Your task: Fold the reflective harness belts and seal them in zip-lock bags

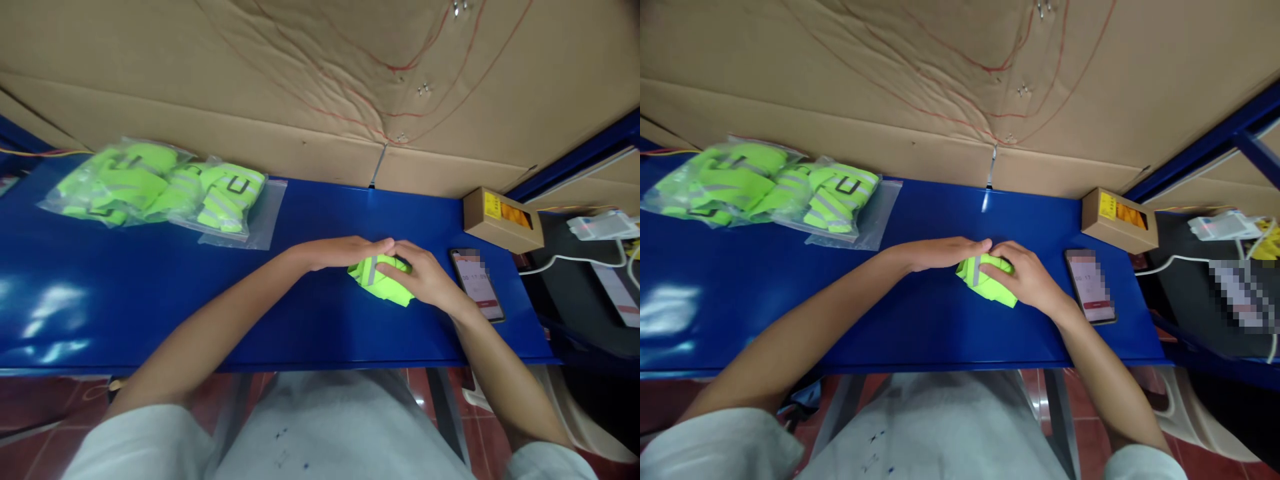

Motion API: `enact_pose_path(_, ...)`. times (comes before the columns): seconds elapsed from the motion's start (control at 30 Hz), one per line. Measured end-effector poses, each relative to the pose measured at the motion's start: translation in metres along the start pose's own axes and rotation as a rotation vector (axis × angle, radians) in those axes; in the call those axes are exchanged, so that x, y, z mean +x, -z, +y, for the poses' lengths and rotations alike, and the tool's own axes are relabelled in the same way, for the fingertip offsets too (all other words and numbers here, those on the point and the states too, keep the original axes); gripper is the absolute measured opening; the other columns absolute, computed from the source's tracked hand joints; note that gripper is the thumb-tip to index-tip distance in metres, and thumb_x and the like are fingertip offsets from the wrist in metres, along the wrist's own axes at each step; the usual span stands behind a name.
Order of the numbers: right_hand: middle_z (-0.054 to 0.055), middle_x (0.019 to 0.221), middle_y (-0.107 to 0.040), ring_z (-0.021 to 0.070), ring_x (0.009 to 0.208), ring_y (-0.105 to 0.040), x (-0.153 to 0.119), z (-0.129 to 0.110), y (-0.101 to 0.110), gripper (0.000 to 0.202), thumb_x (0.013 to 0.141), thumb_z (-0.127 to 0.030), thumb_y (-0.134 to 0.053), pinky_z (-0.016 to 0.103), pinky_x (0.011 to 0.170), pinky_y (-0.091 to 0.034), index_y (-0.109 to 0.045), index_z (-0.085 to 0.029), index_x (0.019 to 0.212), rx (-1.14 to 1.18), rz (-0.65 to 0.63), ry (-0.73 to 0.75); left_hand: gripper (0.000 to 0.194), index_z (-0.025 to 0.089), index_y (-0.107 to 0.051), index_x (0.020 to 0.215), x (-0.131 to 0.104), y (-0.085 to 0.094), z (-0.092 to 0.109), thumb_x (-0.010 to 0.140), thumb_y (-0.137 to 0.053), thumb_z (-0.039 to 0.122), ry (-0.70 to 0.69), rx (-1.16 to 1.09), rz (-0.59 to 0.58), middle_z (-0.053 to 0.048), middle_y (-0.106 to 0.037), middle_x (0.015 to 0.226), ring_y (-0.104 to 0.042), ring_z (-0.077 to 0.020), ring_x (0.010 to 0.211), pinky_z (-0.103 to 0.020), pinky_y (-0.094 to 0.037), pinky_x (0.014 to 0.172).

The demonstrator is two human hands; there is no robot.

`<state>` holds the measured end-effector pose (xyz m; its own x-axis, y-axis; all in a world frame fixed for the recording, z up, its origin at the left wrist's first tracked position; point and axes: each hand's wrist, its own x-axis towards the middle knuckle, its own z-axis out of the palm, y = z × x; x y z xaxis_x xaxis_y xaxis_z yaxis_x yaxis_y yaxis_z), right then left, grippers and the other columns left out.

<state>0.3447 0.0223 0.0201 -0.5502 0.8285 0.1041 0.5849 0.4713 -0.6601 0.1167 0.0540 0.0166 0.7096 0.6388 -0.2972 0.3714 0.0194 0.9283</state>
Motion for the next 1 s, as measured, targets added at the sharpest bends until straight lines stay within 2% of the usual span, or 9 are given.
enact_pose_path(0.07, 0.002, 0.088, -0.069, 0.0177, 0.079, -0.064, 0.003, 0.009, -0.003, 0.035, 0.094, -0.056, -0.065, 0.030, 0.071, -0.050, -0.058, -0.022, 0.098, 0.099, -0.012, -0.113, 0.066, 0.022, -0.060, 0.132, -0.007, -0.010, 0.001, 0.084, -0.066, 0.066, -0.027, 0.085, 0.049, -0.007, -0.070, 0.123, -0.065, -0.0236, 0.106, -0.030, -0.048, 0.084)
enact_pose_path(0.13, 0.000, 0.087, -0.071, 0.0170, 0.074, -0.064, 0.004, 0.015, -0.007, 0.040, 0.090, -0.059, -0.068, 0.028, 0.064, -0.047, -0.053, -0.024, 0.101, 0.209, -0.040, -0.185, 0.085, 0.024, -0.046, 0.143, -0.012, -0.022, -0.001, 0.071, -0.084, 0.051, -0.035, 0.198, 0.170, -0.007, -0.068, 0.126, -0.065, -0.0262, 0.109, -0.034, -0.048, 0.087)
enact_pose_path(0.27, 0.002, 0.101, -0.073, 0.0184, 0.080, -0.068, 0.005, 0.014, -0.011, 0.047, 0.087, -0.056, -0.071, 0.030, 0.067, -0.053, -0.048, -0.026, 0.116, 0.402, -0.118, -0.222, 0.079, 0.024, -0.042, 0.140, -0.018, -0.039, -0.009, 0.074, -0.081, 0.038, -0.029, 0.266, 0.358, -0.006, -0.069, 0.115, -0.068, -0.0266, 0.100, -0.039, -0.049, 0.087)
enact_pose_path(0.43, 0.008, 0.139, -0.060, 0.0239, 0.108, -0.068, 0.012, -0.003, -0.004, 0.080, 0.075, -0.047, -0.084, 0.033, 0.081, -0.061, -0.046, -0.028, 0.143, 0.425, -0.194, -0.143, 0.088, 0.023, -0.042, 0.143, -0.030, -0.036, -0.014, 0.069, -0.087, 0.038, -0.071, 0.132, 0.519, -0.009, -0.067, 0.120, -0.067, -0.0270, 0.101, -0.041, -0.052, 0.088)
enact_pose_path(0.53, 0.008, 0.140, -0.063, 0.0274, 0.107, -0.070, 0.019, -0.007, -0.007, 0.083, 0.076, -0.048, -0.084, 0.036, 0.081, -0.062, -0.047, -0.031, 0.148, 0.413, -0.202, -0.194, 0.101, 0.023, -0.035, 0.152, -0.040, -0.031, -0.013, 0.069, -0.089, 0.042, -0.112, 0.125, 0.523, -0.014, -0.058, 0.141, -0.063, -0.0313, 0.118, -0.044, -0.051, 0.099)
enact_pose_path(0.67, 0.009, 0.135, -0.068, 0.0337, 0.116, -0.069, 0.019, -0.002, -0.021, 0.076, 0.077, -0.050, -0.084, 0.044, 0.092, -0.061, -0.057, -0.028, 0.144, 0.498, -0.224, -0.277, 0.099, 0.030, -0.022, 0.162, -0.049, -0.025, -0.012, 0.083, -0.080, 0.040, -0.286, 0.220, 0.375, -0.008, -0.038, 0.164, -0.049, -0.0296, 0.143, -0.040, -0.044, 0.115)
enact_pose_path(0.8, 0.010, 0.124, -0.074, 0.0342, 0.103, -0.074, 0.011, 0.006, -0.030, 0.070, 0.078, -0.050, -0.084, 0.044, 0.083, -0.064, -0.062, -0.026, 0.140, 0.606, -0.290, -0.351, 0.090, 0.036, -0.019, 0.164, -0.051, -0.027, -0.012, 0.091, -0.072, 0.043, -0.313, 0.330, 0.352, -0.008, -0.051, 0.152, -0.051, -0.0271, 0.140, -0.040, -0.045, 0.115)
enact_pose_path(0.9, 0.008, 0.127, -0.073, 0.0342, 0.106, -0.073, 0.009, 0.005, -0.033, 0.072, 0.076, -0.047, -0.086, 0.043, 0.083, -0.064, -0.062, -0.029, 0.140, 0.664, -0.194, -0.379, 0.084, 0.033, -0.022, 0.163, -0.054, -0.029, -0.008, 0.094, -0.066, 0.051, -0.322, 0.442, 0.402, -0.012, -0.058, 0.141, -0.058, -0.0269, 0.132, -0.040, -0.048, 0.110)
enact_pose_path(1.0, 0.007, 0.128, -0.073, 0.0339, 0.108, -0.073, 0.011, -0.001, -0.036, 0.070, 0.076, -0.047, -0.086, 0.044, 0.084, -0.064, -0.061, -0.032, 0.140, 0.761, -0.094, -0.413, 0.069, 0.026, -0.029, 0.160, -0.063, -0.021, -0.001, 0.101, -0.055, 0.050, -0.378, 0.560, 0.494, -0.012, -0.057, 0.146, -0.055, -0.0219, 0.135, -0.031, -0.045, 0.113)
